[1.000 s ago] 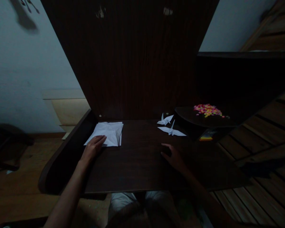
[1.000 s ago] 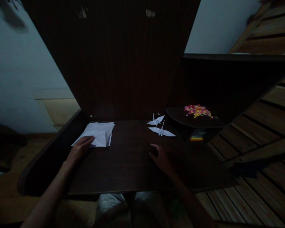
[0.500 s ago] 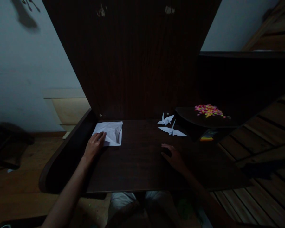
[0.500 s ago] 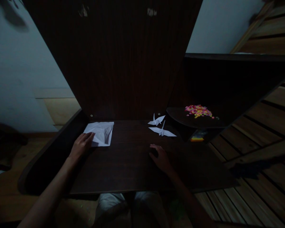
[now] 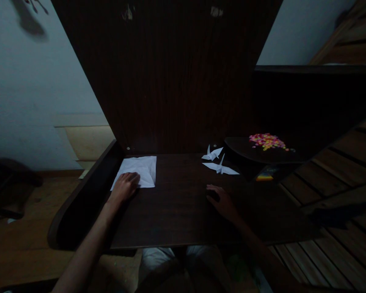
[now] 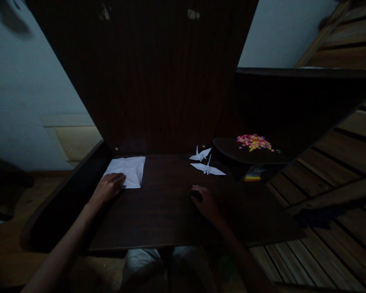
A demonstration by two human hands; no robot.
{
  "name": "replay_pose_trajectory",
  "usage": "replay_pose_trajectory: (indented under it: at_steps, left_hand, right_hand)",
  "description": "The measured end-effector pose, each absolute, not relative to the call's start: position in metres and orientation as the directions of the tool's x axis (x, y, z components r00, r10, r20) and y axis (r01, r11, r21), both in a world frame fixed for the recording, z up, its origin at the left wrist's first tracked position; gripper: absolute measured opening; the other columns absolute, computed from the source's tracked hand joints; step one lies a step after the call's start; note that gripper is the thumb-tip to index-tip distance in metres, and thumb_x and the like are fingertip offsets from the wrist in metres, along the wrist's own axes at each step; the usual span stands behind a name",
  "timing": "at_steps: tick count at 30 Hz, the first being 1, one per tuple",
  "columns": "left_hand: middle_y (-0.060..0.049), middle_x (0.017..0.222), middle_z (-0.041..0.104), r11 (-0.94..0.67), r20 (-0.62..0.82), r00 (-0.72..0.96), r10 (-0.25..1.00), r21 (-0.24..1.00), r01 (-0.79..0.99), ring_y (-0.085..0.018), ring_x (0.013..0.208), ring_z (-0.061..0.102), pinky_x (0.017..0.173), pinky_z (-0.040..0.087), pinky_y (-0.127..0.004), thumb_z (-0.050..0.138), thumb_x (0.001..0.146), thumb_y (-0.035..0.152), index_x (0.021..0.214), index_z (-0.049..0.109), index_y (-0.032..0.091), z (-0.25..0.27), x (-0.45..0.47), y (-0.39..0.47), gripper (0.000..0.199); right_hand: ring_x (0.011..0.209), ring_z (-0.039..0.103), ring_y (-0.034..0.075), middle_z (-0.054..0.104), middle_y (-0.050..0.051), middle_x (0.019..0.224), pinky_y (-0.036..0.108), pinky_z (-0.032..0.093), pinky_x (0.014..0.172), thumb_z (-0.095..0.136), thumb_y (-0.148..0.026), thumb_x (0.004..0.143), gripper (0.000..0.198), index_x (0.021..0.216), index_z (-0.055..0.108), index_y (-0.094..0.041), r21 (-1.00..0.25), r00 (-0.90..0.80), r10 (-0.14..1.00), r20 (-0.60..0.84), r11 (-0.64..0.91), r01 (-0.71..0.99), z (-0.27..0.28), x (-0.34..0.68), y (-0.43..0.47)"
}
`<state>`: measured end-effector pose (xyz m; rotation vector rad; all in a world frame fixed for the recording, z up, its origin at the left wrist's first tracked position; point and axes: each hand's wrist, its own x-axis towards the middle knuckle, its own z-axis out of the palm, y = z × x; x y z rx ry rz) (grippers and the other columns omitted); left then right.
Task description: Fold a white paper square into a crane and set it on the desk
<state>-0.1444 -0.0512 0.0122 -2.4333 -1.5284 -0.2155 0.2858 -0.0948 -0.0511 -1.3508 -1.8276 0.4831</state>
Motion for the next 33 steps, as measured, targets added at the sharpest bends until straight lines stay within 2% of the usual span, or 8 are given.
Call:
replay_pose_trajectory:
  at_steps: [7,12,16,19,21,23,28,33]
  left_hand:
    - [-0.012,0.126,0.061,-0.371,0.141,0.369,0.919,-0.018,0.929,-0.028,0.113,0.057,0.096,0.046,-0.040,0.049,0.076,0.023,0.115,0.066,0.017,0.010,-0.148,-0.050,0.042]
    - [-0.009,0.122,0.065,-0.307,0.086,0.306,0.948,-0.001,0.952,-0.029,0.114,0.058,0.097,0.046,-0.041,0.050,0.076,0.036,0.111,0.069,0.019,0.015,-0.145,-0.050,0.044]
    - [-0.010,0.114,0.068,-0.205,0.212,0.191,0.959,0.050,0.977,-0.028,0.110,0.060,0.095,0.047,-0.041,0.037,0.087,0.041,0.106,0.071,0.017,0.024,-0.137,-0.041,0.046]
    - [-0.012,0.116,0.067,-0.141,0.352,0.096,0.931,0.102,0.985,-0.027,0.112,0.058,0.098,0.045,-0.039,0.032,0.091,0.043,0.112,0.068,0.013,0.028,-0.129,-0.021,0.051]
    - [-0.013,0.125,0.061,-0.125,0.348,0.075,0.934,0.122,0.985,-0.027,0.119,0.053,0.102,0.041,-0.038,0.032,0.092,0.044,0.120,0.063,0.010,0.026,-0.126,-0.006,0.053]
    - [-0.015,0.137,0.052,-0.120,0.267,0.087,0.960,0.108,0.987,-0.029,0.128,0.045,0.106,0.036,-0.042,0.032,0.092,0.048,0.128,0.056,0.009,0.020,-0.123,0.007,0.058]
    - [-0.013,0.156,0.020,0.090,-0.014,-0.089,0.996,0.064,0.994,-0.044,0.140,0.014,0.106,0.018,-0.066,0.022,0.089,0.065,0.148,0.027,0.017,-0.011,-0.119,0.017,0.077]
    - [-0.012,0.158,0.010,0.137,-0.022,-0.136,0.991,0.066,0.988,-0.047,0.141,0.002,0.106,0.006,-0.069,0.021,0.077,0.081,0.150,0.019,0.020,-0.022,-0.116,0.015,0.095]
  right_hand:
    - [0.116,0.056,0.026,0.064,0.009,0.120,0.050,0.041,0.102,0.058,-0.028,0.082,0.025,0.106,0.063,-0.024,-0.699,-0.112,0.923,0.368,0.354,0.621,-0.052,0.286,-0.095]
    - [0.117,0.055,0.025,0.063,0.009,0.121,0.049,0.040,0.103,0.058,-0.029,0.082,0.025,0.107,0.063,-0.023,-0.698,-0.108,0.926,0.360,0.345,0.628,-0.052,0.285,-0.096]
    - [0.117,0.055,0.026,0.063,0.009,0.121,0.050,0.040,0.103,0.058,-0.029,0.083,0.025,0.106,0.063,-0.024,-0.706,-0.103,0.931,0.350,0.334,0.624,-0.051,0.285,-0.096]
    - [0.117,0.055,0.026,0.063,0.008,0.120,0.051,0.040,0.103,0.058,-0.029,0.082,0.023,0.104,0.064,-0.024,-0.706,-0.101,0.934,0.343,0.328,0.628,-0.050,0.285,-0.097]
    - [0.118,0.055,0.026,0.063,0.008,0.120,0.051,0.039,0.103,0.058,-0.029,0.083,0.022,0.104,0.064,-0.024,-0.706,-0.102,0.936,0.338,0.324,0.629,-0.050,0.285,-0.097]
    - [0.118,0.054,0.026,0.063,0.008,0.121,0.051,0.039,0.103,0.057,-0.029,0.083,0.022,0.104,0.064,-0.024,-0.707,-0.105,0.937,0.332,0.321,0.630,-0.049,0.285,-0.097]
    - [0.117,0.056,0.026,0.063,0.008,0.121,0.051,0.040,0.103,0.057,-0.030,0.083,0.021,0.101,0.064,-0.024,-0.700,-0.115,0.935,0.335,0.329,0.635,-0.050,0.286,-0.096]
    - [0.117,0.055,0.027,0.063,0.008,0.121,0.052,0.039,0.103,0.057,-0.032,0.083,0.022,0.103,0.065,-0.024,-0.683,-0.114,0.936,0.334,0.324,0.655,-0.051,0.287,-0.096]
